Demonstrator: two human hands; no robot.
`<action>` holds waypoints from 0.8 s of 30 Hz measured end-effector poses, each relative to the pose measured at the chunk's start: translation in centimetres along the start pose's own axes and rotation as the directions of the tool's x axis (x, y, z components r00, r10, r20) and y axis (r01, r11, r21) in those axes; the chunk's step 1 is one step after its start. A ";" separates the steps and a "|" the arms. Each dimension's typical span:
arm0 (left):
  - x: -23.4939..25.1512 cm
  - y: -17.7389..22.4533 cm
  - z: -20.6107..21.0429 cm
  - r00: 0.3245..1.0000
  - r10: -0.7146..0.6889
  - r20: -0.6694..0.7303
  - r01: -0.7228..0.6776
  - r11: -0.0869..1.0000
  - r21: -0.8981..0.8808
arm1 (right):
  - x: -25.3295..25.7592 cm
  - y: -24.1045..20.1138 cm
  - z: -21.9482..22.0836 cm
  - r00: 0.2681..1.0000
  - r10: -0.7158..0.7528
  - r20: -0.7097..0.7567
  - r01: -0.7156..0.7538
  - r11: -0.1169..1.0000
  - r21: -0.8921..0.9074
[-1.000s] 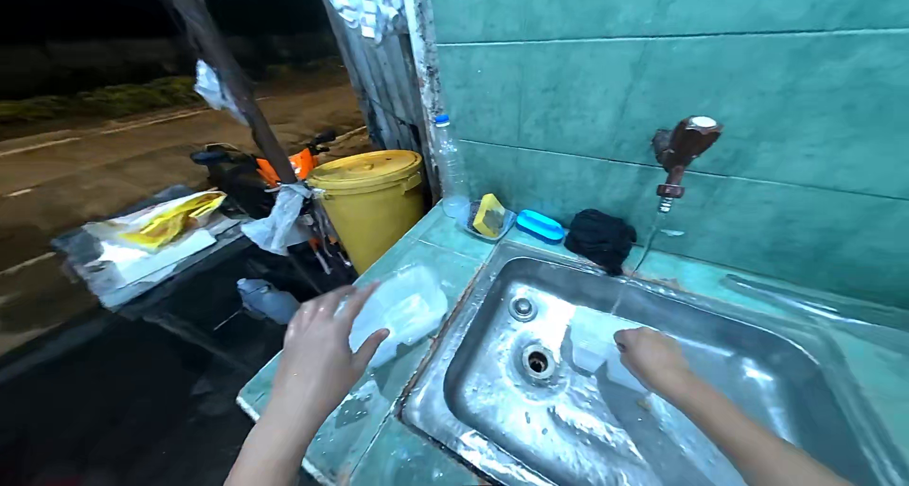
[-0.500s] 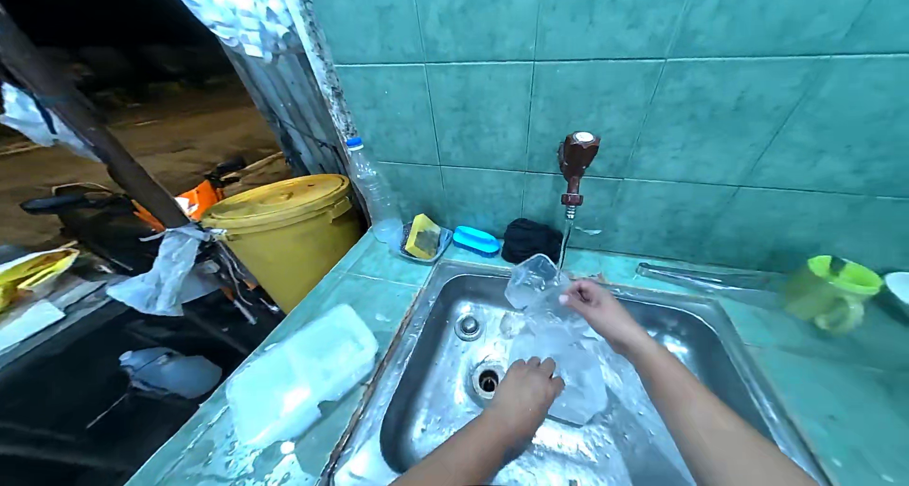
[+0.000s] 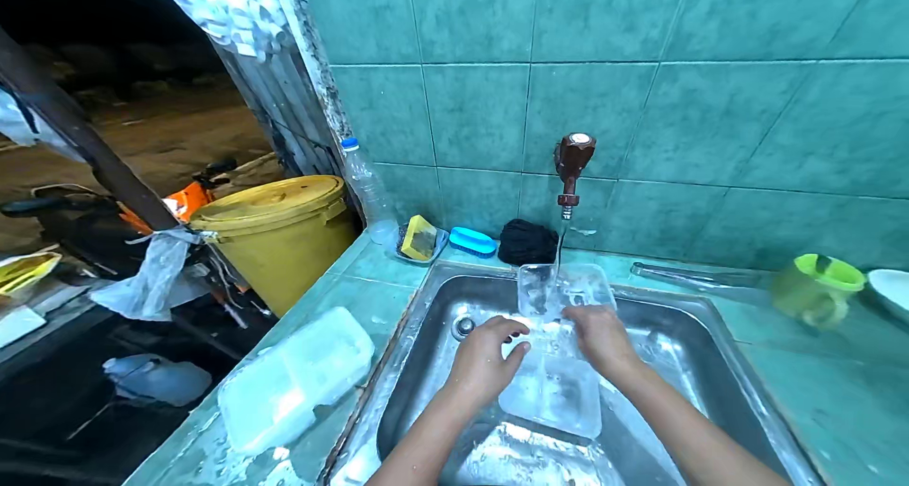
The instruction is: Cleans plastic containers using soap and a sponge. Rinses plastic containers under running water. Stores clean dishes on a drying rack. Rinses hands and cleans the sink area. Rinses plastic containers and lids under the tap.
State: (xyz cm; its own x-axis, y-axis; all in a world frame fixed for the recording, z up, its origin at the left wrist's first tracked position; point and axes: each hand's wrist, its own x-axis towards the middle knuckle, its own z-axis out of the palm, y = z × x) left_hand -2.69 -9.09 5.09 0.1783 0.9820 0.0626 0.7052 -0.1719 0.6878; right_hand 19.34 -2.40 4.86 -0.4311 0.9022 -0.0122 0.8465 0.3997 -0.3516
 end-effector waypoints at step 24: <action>-2.8 -2.8 -0.3 0.977 -0.002 -0.212 -0.016 0.996 -0.084 | -1.4 1.8 -1.3 0.991 0.130 0.012 -0.129 0.989 -0.076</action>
State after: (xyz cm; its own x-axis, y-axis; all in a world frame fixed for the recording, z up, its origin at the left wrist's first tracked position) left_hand -5.44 -11.35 3.21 0.0274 0.9767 0.2128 0.6424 -0.1803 0.7448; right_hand 21.91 -2.73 5.46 -0.3207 0.9447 -0.0686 0.9164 0.2912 -0.2746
